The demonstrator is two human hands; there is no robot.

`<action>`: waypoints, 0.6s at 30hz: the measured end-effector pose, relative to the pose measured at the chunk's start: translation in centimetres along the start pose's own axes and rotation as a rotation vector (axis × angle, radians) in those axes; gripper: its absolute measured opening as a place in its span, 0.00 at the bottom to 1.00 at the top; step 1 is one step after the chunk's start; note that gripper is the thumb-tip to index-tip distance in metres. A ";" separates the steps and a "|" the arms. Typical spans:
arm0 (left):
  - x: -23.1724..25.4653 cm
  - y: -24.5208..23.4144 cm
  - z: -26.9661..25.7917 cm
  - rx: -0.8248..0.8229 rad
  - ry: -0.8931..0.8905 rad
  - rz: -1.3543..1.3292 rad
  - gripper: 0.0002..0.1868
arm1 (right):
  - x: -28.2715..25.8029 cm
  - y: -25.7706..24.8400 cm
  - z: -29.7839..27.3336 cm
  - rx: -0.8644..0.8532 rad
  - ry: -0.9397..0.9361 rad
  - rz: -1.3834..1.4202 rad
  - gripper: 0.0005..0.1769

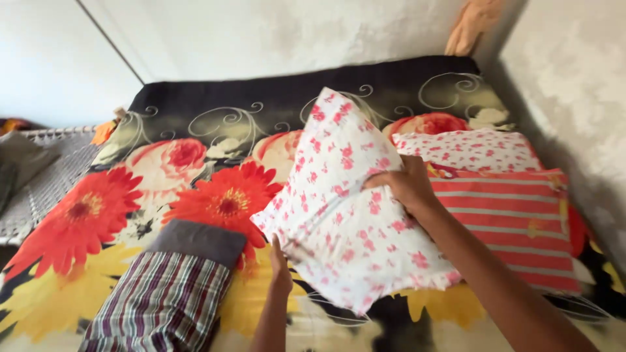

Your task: Arranging pillows and folding a cloth on a bed.

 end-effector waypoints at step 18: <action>2.9 25.4 -7.9 -0.192 -0.282 0.048 0.59 | 3.9 -33.0 2.2 0.129 0.311 0.350 0.23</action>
Point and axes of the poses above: each hand's wrist, its own z-axis towards the middle knuckle, its own y-axis out of the palm, x = y × z, the point moved 6 cm from there along z, towards the middle knuckle, and after that the axes turned 13 degrees about z, right-handed, at the moved point
